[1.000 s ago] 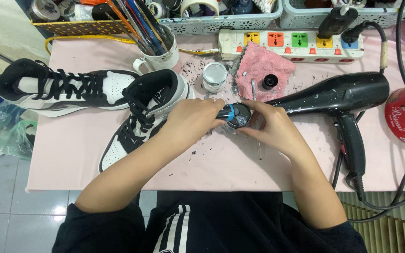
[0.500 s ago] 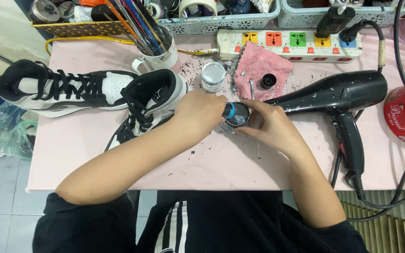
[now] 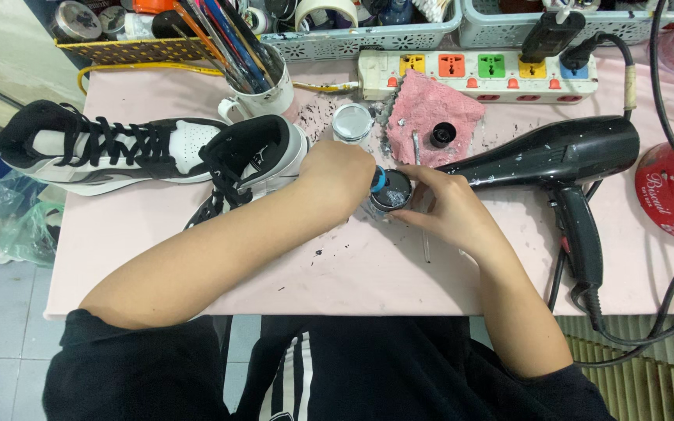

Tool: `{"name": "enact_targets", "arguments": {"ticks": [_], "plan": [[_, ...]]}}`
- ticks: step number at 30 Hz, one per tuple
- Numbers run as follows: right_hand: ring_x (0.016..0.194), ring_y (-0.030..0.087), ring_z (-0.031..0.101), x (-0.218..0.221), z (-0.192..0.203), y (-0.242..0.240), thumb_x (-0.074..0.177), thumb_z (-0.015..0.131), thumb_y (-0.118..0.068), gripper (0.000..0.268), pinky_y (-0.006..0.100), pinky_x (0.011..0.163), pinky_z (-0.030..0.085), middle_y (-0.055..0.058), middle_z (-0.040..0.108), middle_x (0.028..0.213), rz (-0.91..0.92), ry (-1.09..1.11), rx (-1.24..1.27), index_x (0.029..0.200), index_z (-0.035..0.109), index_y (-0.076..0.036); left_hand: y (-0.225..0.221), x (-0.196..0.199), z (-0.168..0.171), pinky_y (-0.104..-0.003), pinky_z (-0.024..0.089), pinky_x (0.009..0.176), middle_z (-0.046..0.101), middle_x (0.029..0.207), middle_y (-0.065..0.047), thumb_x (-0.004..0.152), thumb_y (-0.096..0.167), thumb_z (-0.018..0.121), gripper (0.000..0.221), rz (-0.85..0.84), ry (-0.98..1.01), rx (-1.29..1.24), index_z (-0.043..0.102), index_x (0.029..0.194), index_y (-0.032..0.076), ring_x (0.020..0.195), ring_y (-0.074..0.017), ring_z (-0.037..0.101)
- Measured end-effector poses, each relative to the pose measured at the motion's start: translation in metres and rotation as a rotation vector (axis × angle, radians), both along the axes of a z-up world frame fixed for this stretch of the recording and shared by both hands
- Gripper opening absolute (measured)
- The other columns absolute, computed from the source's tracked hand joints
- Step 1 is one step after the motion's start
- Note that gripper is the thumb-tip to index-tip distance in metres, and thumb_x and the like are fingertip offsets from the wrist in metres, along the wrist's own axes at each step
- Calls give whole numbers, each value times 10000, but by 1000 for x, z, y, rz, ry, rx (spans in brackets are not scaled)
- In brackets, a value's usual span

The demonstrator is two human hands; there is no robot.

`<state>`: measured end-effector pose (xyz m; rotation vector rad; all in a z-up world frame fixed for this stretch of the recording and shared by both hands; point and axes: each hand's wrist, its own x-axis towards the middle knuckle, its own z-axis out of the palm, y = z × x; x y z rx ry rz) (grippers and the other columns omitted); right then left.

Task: The person opens tubes of paint, squeezes paint into a small container, adds drops of a white liquid from a bottle, and mixes the substances together with a thin tool.

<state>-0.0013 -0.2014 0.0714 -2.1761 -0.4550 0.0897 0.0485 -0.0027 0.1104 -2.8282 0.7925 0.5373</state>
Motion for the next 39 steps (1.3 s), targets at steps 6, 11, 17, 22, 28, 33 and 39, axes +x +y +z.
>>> {"name": "enact_targets", "arguments": {"ticks": [6,11,17,22,28,33,39], "plan": [[759,229,757,0,-1,-1,669,891,-159,632,349,708,577,155,758,892,-14,-17,-17,1236,669,10,8,1,0,-448,583,738,747,931,-132,845,336,778,295,35,71,-85,752,950,61,855,-317,741],[757,241,757,-1,-1,0,661,900,-183,643,353,712,577,157,758,872,-31,-4,-37,1235,675,-1,22,-5,2,-485,557,736,729,899,-167,853,388,759,404,5,19,-301,676,1007,24,844,-367,717],[750,218,757,0,-1,-1,668,899,-172,657,337,699,573,146,760,864,-20,-17,-19,1259,671,0,34,-19,10,-511,544,709,711,868,-210,910,436,701,529,68,34,-421,589,1141,-26,843,-396,706],[704,156,746,2,0,-2,668,897,-158,666,311,663,572,122,759,803,-14,35,-11,1270,662,6,41,-34,8,-502,554,669,712,974,-202,929,477,663,569,96,-30,-577,565,1197,-15,855,-397,711],[743,135,689,3,0,-19,683,911,-178,670,285,646,561,115,744,853,-12,18,66,1284,679,4,45,-45,-8,-466,550,740,698,1136,-177,931,436,686,544,160,-111,-832,532,1302,69,971,-361,708],[911,128,670,18,-12,-44,996,731,-216,321,292,701,564,78,742,1152,-366,-29,299,1238,683,-10,49,-50,-35,-411,534,890,651,1233,-178,945,365,732,557,254,-49,-1084,498,1354,67,1087,-338,683],[1030,401,629,42,-24,-55,767,872,-139,515,478,885,538,188,712,1100,-238,-538,-350,1217,689,33,53,-49,-73,-415,395,1179,486,1426,-202,1040,195,664,588,104,-221,-1396,352,1490,-20,1340,-329,526]]}}
